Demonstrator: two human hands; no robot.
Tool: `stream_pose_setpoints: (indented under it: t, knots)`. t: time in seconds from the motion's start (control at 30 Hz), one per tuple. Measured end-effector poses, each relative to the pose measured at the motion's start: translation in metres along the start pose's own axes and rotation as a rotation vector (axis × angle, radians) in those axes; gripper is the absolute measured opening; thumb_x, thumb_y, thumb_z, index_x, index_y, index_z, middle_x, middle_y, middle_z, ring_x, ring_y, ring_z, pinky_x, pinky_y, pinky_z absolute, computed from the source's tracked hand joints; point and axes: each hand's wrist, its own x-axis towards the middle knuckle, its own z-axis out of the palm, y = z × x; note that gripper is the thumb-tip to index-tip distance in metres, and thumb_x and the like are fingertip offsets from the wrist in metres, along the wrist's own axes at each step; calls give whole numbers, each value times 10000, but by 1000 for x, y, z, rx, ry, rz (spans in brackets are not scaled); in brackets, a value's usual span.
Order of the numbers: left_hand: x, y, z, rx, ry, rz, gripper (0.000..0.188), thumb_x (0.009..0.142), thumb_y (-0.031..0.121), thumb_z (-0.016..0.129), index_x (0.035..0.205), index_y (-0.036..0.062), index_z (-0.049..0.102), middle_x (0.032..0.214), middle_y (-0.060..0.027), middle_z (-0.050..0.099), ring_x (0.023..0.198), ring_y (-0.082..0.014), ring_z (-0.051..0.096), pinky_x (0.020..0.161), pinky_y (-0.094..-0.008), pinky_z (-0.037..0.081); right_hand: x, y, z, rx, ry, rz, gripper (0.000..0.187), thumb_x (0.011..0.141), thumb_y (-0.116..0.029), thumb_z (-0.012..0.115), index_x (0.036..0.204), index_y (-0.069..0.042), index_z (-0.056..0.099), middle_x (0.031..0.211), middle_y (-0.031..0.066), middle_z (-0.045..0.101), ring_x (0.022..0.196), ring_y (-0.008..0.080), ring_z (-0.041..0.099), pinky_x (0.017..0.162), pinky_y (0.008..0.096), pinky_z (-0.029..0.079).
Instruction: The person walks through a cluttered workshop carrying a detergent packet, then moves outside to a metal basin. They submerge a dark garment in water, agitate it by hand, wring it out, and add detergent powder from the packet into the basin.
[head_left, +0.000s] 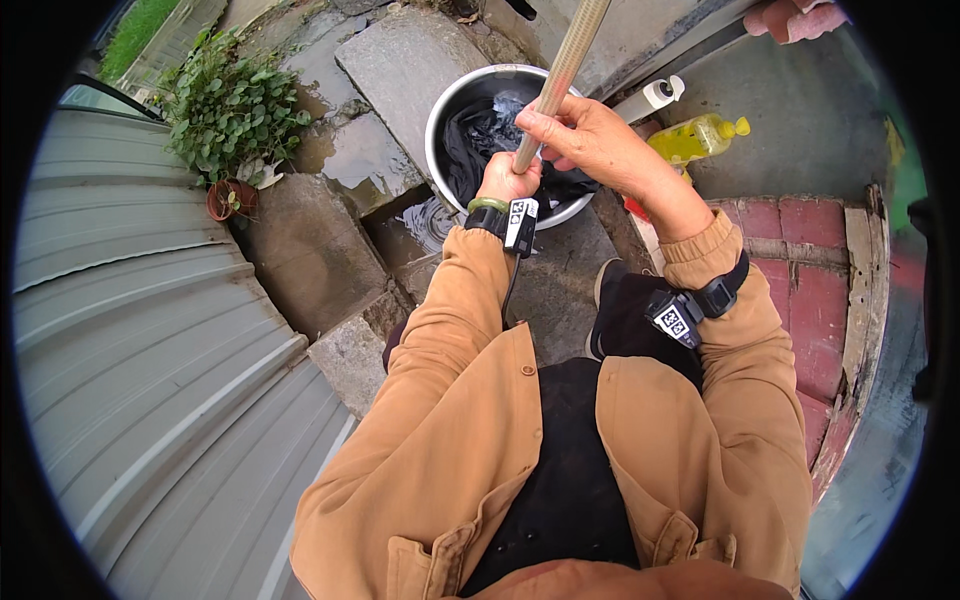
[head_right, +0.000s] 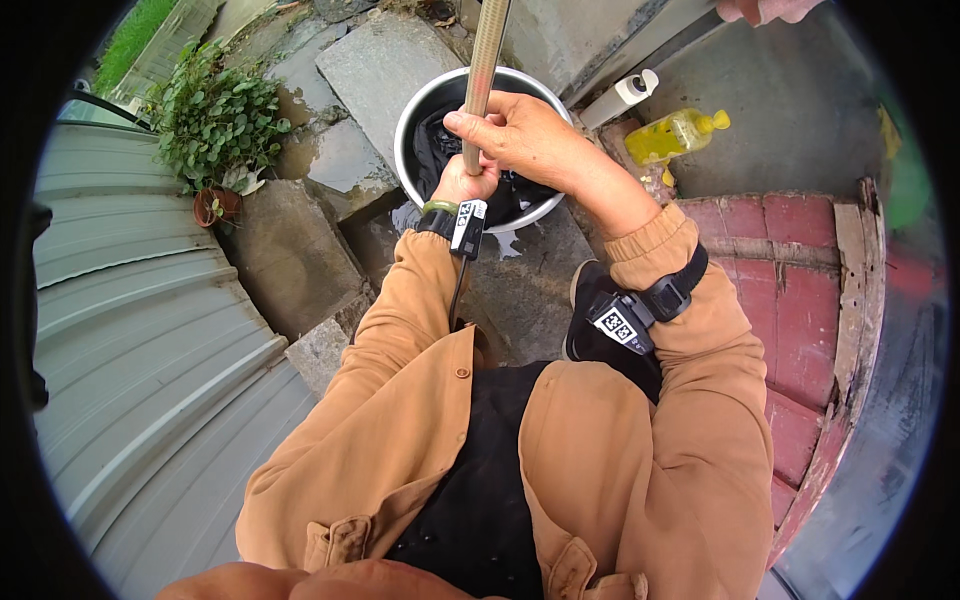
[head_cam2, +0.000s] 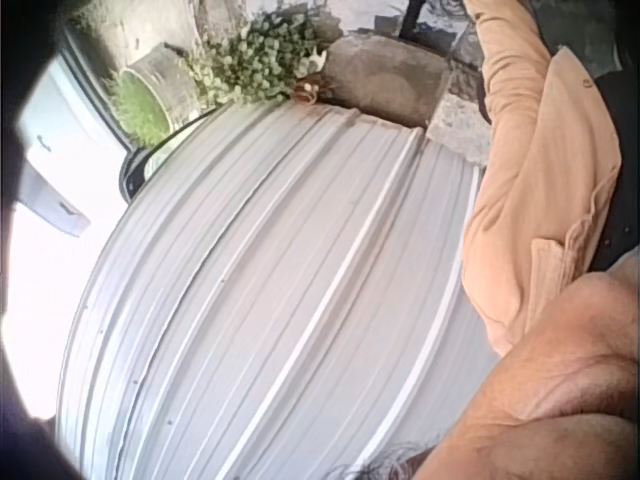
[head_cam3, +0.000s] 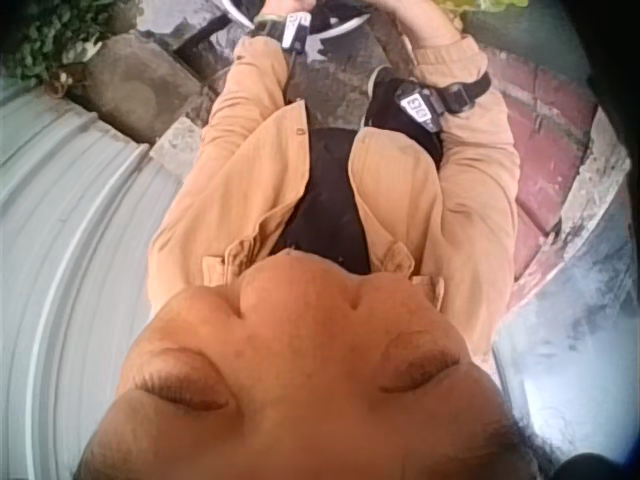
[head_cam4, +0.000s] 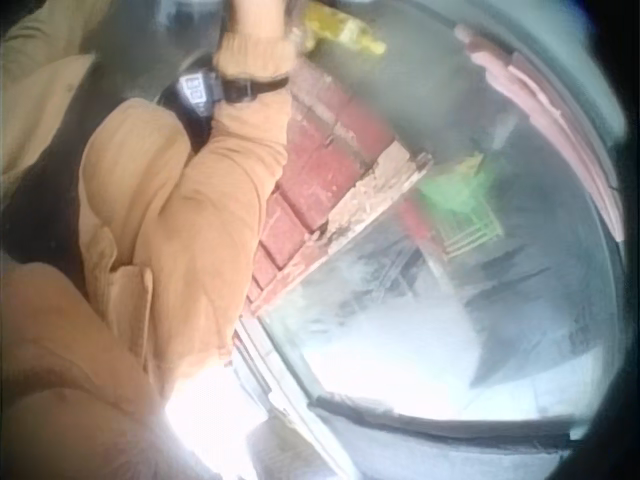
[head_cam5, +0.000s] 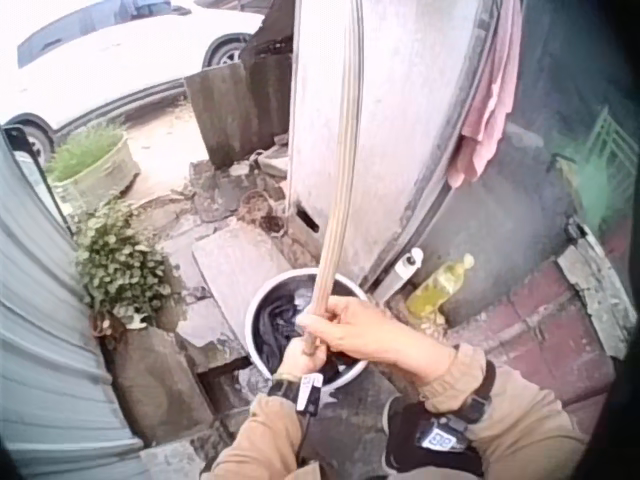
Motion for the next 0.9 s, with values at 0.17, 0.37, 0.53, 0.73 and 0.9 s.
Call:
stream_pose_setpoints:
  t: [0.17, 0.37, 0.53, 0.73, 0.9]
  knots:
    - [-3, -1, 2, 40, -108, 53, 246, 927, -37, 338, 1064, -162, 499, 1021, -214, 586, 890, -297, 648, 746, -338, 577, 8, 3, 2, -35, 47, -72, 400, 929, -382, 609, 1084, -14, 642, 897, 74, 690, 772, 141, 682, 677, 260, 549]
    - [-6, -4, 1, -90, -467, -188, 337, 955, -7, 292, 1184, -199, 446, 1164, -266, 563, 1029, -343, 629, 845, -374, 578, 12, 16, -5, 26, 104, -62, 424, 896, -409, 615, 982, 0, 683, 795, 105, 684, 736, 196, 663, 673, 323, 518]
    - [-2, -5, 4, 87, -56, 7, 309, 974, 27, 311, 1154, -163, 475, 998, -183, 562, 808, -234, 609, 690, -291, 561, 11, 20, -7, -29, 135, -99, 414, 900, -406, 619, 974, -3, 681, 774, 94, 670, 717, 175, 645, 658, 322, 510]
    - [-9, -13, 14, 39, -1, -21, 285, 975, 23, 321, 1134, -166, 462, 1011, -203, 566, 875, -277, 631, 785, -345, 591, 11, 23, -8, 3, 154, -108, 410, 902, -407, 625, 1004, -15, 686, 782, 95, 667, 721, 162, 638, 669, 317, 515]
    - [-8, -9, 11, 58, -16, -85, 274, 995, 44, 337, 1170, -127, 460, 1038, -201, 568, 887, -289, 629, 784, -352, 590, 12, 25, -6, 31, 180, -97, 420, 893, -404, 636, 1035, -12, 686, 799, 98, 669, 733, 175, 648, 680, 315, 523]
